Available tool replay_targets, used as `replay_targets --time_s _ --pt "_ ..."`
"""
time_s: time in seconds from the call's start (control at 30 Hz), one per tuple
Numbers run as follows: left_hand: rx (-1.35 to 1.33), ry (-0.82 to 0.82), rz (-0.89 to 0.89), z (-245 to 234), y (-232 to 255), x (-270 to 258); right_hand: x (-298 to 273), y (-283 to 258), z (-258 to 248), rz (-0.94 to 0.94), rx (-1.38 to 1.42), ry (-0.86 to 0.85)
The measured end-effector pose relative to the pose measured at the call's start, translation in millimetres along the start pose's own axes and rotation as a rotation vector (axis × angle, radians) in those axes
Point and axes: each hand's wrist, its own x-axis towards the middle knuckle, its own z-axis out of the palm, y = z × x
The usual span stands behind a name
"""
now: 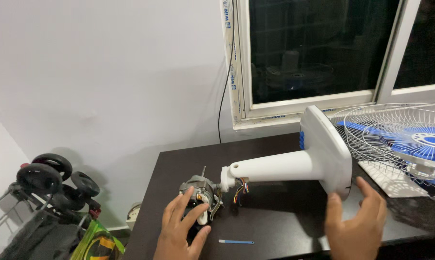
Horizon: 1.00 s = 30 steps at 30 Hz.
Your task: The person disassembles a table fan by removing screws from the rear housing and detaching the motor assembly. They then reattach the rear housing and secure it with screws using a screwdriver.
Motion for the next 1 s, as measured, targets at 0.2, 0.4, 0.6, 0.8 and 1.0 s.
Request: replay_targets --time_s 0.2,0.4,0.6,0.8,1.0 --pt "0.003 -0.046 -0.156 0 -4 14 -46 -82 28 -0.414 0.293 0.051" --pt "-0.080 0.009 -0.143 -6 -5 24 -36 -126 59 -0.342 0.517 -0.992" --pt "-0.139 0.116 -0.178 1 -6 17 -42 -122 70 -0.461 0.473 -0.920" --pt "0.249 0.002 -0.284 10 -19 22 -40 -117 58 -0.267 0.351 -1.010" --pt "0.014 -0.002 -0.242 12 -33 19 -23 -98 29 -0.172 0.430 -1.188"
